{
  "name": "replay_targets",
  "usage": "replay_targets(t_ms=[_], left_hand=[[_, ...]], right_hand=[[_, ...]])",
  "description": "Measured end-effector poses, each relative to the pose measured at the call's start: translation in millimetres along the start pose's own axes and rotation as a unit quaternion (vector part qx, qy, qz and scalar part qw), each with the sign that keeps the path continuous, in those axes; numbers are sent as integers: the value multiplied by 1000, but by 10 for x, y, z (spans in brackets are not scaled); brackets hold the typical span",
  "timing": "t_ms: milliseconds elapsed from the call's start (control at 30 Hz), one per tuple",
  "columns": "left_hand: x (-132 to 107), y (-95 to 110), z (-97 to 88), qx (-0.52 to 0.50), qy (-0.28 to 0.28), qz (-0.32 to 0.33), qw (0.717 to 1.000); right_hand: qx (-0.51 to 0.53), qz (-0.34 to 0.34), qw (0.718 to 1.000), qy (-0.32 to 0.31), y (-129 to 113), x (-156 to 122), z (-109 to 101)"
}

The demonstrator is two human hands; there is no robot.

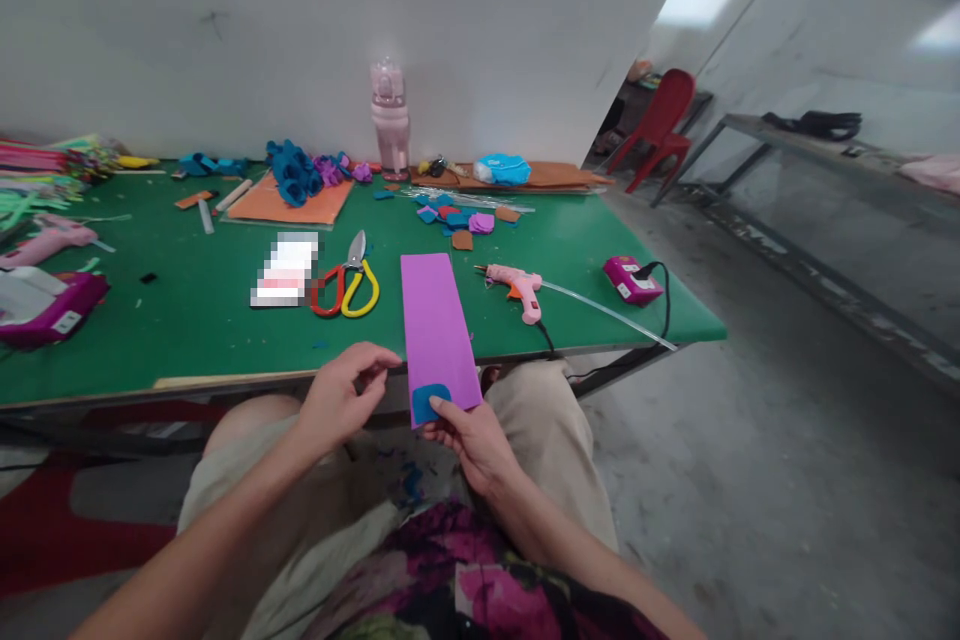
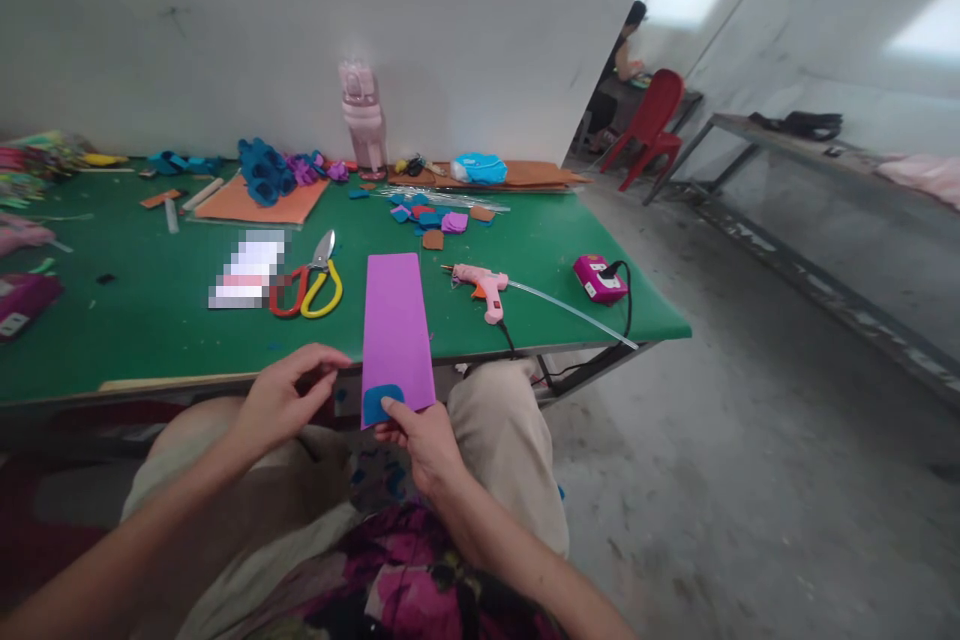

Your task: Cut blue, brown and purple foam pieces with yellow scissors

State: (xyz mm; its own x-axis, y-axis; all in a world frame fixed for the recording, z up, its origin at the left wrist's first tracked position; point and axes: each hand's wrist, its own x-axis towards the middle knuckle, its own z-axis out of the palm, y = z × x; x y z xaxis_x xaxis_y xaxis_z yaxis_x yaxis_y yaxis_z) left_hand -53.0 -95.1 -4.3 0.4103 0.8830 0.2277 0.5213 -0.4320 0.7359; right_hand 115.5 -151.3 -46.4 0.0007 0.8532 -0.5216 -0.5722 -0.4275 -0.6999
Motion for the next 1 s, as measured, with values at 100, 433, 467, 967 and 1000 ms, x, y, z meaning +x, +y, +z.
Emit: replay_targets(t_ms=[100, 433, 467, 967, 1000], left_hand=[[-119, 56, 76, -91, -32, -157, 983], [-198, 167, 423, -252, -105, -312, 910], [-191, 147, 440, -258, -93, -318, 908], [-244, 170, 528, -289, -51, -329, 898], [-244, 174, 531, -291, -50, -328, 897]], right_hand=[[9, -3, 1000, 12, 12, 5, -2], [-25, -30, 999, 10, 74, 26, -1], [-30, -35, 999, 8, 78, 25, -11], [-15, -35, 999, 8, 102, 11, -69], [-16, -35, 999, 8, 105, 12, -71]])
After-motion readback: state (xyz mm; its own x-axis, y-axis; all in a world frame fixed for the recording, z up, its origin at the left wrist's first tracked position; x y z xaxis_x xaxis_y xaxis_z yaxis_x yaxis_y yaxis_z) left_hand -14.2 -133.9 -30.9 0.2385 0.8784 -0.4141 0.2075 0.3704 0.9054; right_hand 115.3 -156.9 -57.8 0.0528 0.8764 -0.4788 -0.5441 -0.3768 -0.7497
